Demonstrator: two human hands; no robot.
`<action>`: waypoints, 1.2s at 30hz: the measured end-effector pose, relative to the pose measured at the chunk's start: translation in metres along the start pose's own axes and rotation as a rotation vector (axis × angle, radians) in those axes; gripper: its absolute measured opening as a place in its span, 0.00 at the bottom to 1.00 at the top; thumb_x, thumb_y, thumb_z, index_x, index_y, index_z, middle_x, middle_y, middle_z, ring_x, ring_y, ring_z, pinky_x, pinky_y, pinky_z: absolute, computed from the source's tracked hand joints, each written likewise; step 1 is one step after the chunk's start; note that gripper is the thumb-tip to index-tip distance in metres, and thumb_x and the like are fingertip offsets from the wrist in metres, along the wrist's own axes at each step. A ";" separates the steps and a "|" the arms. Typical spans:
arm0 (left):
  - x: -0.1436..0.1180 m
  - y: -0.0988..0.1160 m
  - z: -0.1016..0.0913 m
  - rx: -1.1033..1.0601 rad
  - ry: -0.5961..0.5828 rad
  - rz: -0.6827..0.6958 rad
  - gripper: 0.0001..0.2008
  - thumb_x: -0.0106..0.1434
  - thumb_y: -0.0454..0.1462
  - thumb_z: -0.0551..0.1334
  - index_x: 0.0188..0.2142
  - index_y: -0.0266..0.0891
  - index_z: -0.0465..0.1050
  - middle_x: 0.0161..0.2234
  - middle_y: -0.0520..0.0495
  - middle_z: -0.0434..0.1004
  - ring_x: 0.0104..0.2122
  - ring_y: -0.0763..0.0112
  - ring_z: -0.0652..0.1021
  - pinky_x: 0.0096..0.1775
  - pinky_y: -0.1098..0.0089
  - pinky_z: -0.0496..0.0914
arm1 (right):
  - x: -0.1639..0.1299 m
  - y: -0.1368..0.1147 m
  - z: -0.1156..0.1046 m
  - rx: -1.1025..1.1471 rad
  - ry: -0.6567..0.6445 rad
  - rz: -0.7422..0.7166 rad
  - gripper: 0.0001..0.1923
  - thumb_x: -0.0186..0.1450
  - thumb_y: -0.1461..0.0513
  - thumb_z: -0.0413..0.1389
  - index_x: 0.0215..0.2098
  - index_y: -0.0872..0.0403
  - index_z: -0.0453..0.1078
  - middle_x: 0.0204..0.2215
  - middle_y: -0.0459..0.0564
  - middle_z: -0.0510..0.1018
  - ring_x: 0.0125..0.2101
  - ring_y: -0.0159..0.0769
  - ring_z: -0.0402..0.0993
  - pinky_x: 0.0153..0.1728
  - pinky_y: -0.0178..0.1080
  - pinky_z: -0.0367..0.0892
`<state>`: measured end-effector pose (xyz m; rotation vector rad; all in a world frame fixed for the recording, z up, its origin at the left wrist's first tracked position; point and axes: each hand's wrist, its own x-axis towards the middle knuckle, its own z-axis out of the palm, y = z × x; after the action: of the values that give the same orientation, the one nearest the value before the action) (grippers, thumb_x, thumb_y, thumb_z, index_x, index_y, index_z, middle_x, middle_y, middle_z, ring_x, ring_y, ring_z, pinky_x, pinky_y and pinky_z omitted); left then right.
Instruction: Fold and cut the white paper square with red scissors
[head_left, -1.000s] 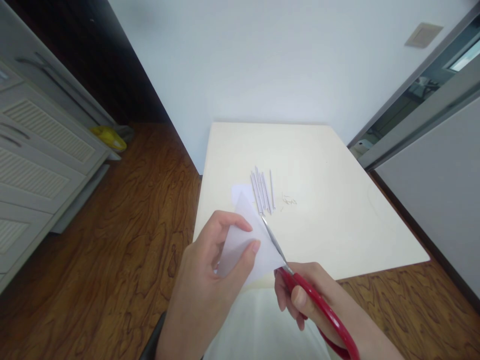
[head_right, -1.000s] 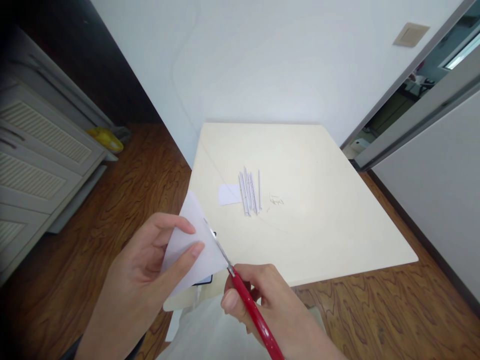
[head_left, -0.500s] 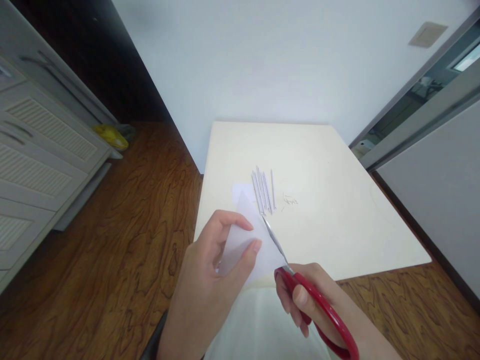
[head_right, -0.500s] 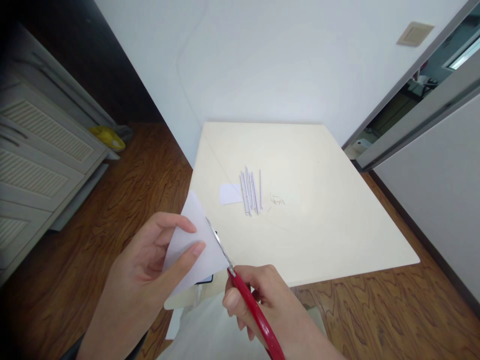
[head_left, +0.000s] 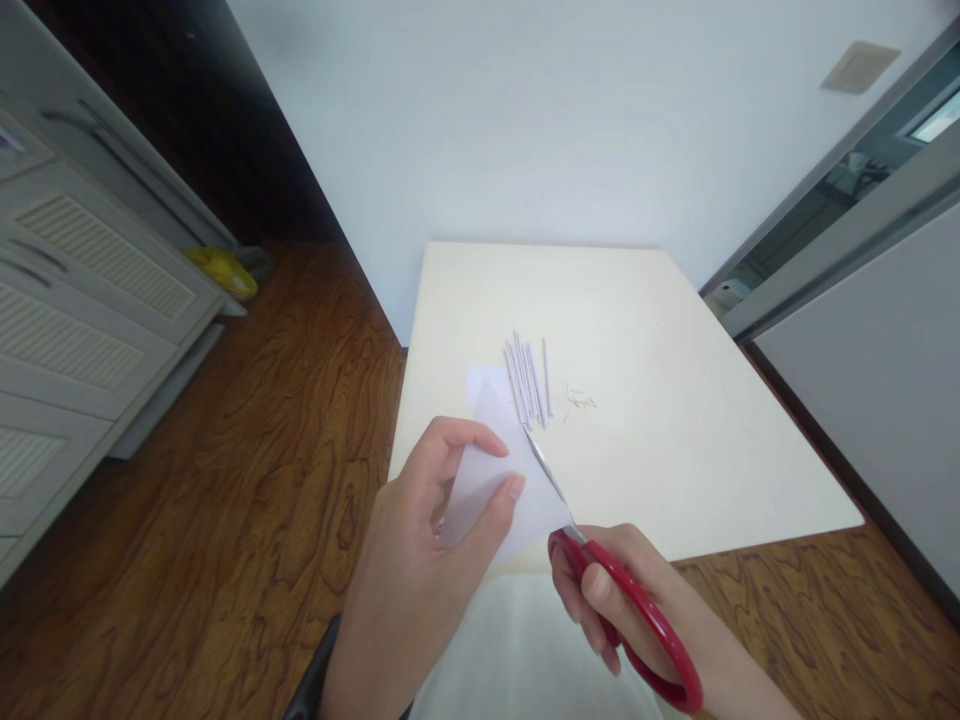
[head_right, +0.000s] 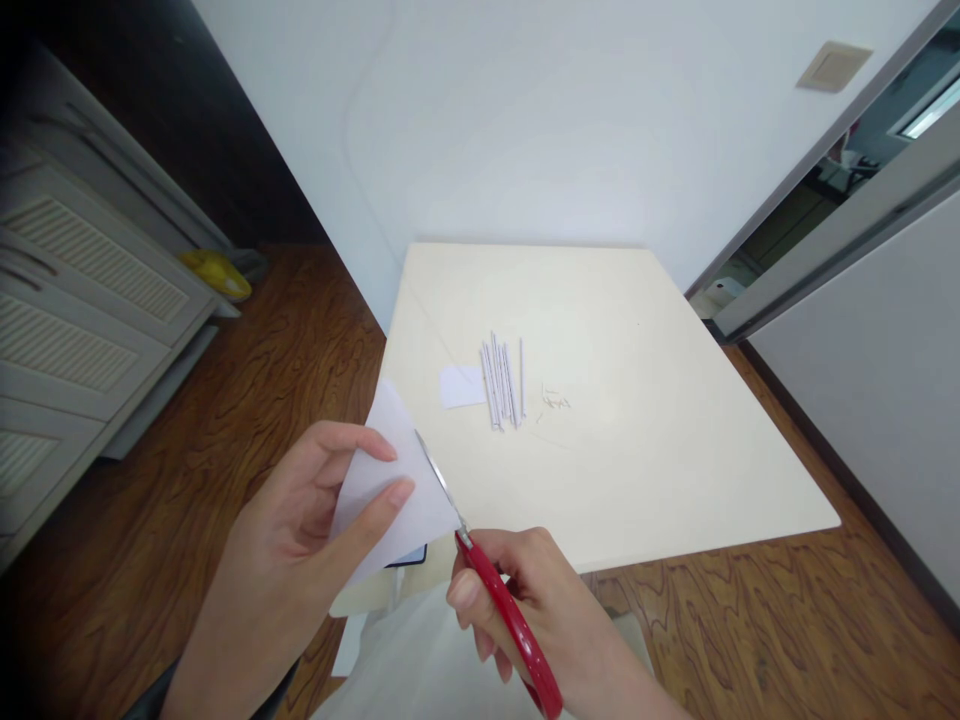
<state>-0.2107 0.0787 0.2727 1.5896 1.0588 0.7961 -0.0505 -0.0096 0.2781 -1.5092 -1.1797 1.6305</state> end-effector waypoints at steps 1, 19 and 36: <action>0.000 0.000 0.000 0.001 0.003 0.003 0.07 0.63 0.37 0.60 0.39 0.48 0.63 0.28 0.56 0.69 0.23 0.74 0.71 0.22 0.75 0.65 | 0.000 0.000 0.000 0.002 -0.001 0.002 0.25 0.66 0.43 0.44 0.23 0.53 0.57 0.17 0.42 0.62 0.18 0.28 0.59 0.20 0.32 0.57; -0.001 0.006 0.000 0.019 0.016 0.057 0.07 0.62 0.36 0.61 0.38 0.48 0.64 0.32 0.55 0.72 0.28 0.72 0.76 0.26 0.75 0.70 | 0.003 0.025 0.001 0.057 0.031 -0.200 0.27 0.63 0.38 0.43 0.28 0.53 0.58 0.22 0.41 0.59 0.22 0.29 0.53 0.24 0.35 0.52; -0.003 0.002 -0.003 0.160 -0.028 0.052 0.06 0.63 0.38 0.60 0.39 0.50 0.64 0.30 0.57 0.71 0.26 0.74 0.74 0.24 0.75 0.67 | 0.005 0.016 0.004 0.033 0.067 -0.192 0.25 0.65 0.41 0.42 0.26 0.52 0.54 0.22 0.41 0.56 0.23 0.29 0.53 0.26 0.36 0.51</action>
<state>-0.2143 0.0773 0.2752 1.7649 1.0869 0.7362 -0.0532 -0.0121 0.2613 -1.3742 -1.2156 1.4544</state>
